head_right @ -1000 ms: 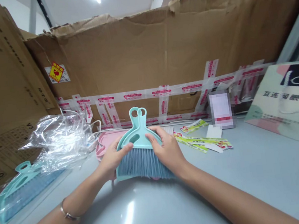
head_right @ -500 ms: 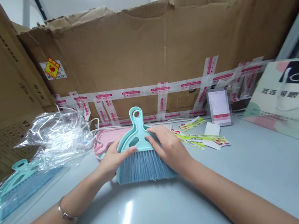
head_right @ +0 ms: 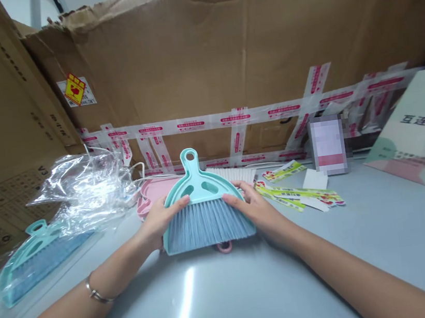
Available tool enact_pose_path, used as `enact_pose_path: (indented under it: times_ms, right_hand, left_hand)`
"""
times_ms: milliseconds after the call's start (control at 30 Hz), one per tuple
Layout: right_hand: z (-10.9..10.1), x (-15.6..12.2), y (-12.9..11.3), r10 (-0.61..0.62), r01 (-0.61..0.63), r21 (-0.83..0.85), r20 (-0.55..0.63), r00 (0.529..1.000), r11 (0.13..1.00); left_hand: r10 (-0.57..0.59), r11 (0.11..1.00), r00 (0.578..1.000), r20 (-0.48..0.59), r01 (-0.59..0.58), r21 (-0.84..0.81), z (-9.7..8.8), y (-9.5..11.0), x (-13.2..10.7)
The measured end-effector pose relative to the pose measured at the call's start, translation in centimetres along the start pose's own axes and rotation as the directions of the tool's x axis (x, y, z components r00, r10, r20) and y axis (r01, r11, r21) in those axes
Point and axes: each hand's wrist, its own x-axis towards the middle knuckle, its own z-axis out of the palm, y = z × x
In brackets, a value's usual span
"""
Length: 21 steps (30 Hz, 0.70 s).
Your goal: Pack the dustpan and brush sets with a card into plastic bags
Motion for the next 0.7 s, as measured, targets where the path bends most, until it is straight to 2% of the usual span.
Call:
enact_pose_path:
  times_ms: [33,100,200,300,367,433,533,633,700]
  right_hand:
    - [-0.2,0.0,-0.2,0.061,-0.065,0.045,0.074,0.995,0.997]
    - [-0.4,-0.2,-0.8,0.077,-0.094,0.118,0.142,0.987,0.989]
    - [-0.4,-0.4,-1.4,0.048,-0.062,0.166,0.087,0.995,0.984]
    - [-0.3,-0.4,-1.5,0.056,-0.059,0.197,0.021,0.998,0.979]
    - [-0.1,-0.4,-1.4,0.068,-0.068,0.203,0.007,0.998,0.977]
    - [-0.1,-0.5,-1.5,0.074,-0.073,0.193,0.002,0.997,0.979]
    - [-0.2,-0.8,-1.7,0.123,-0.125,0.159,0.023,0.992,0.979]
    - [-0.2,-1.1,-2.0,0.193,-0.205,0.126,0.099,0.976,0.971]
    - [-0.1,-1.2,-2.0,0.203,-0.214,0.112,0.097,0.974,0.97]
  left_hand:
    - [-0.015,1.0,1.0,-0.003,0.015,-0.004,0.0,0.1,0.0]
    - [-0.03,1.0,1.0,0.007,0.03,-0.003,0.1,0.5,-0.3]
    - [-0.002,1.0,0.998,0.061,0.003,-0.01,0.2,1.1,-0.7]
    - [0.038,0.999,0.98,0.198,-0.035,-0.021,0.0,1.6,-1.0]
    - [0.022,1.0,0.965,0.263,-0.023,-0.001,-0.2,1.7,-0.9]
    - [-0.014,0.999,0.972,0.234,0.003,0.046,-0.4,1.7,-0.7]
    - [-0.043,0.995,0.99,0.135,0.03,0.094,-0.4,1.4,-0.5]
    - [-0.061,0.996,0.987,0.148,0.051,0.067,-0.2,1.0,-0.5]
    - [-0.061,0.997,0.986,0.155,0.054,0.052,0.1,0.7,-0.6]
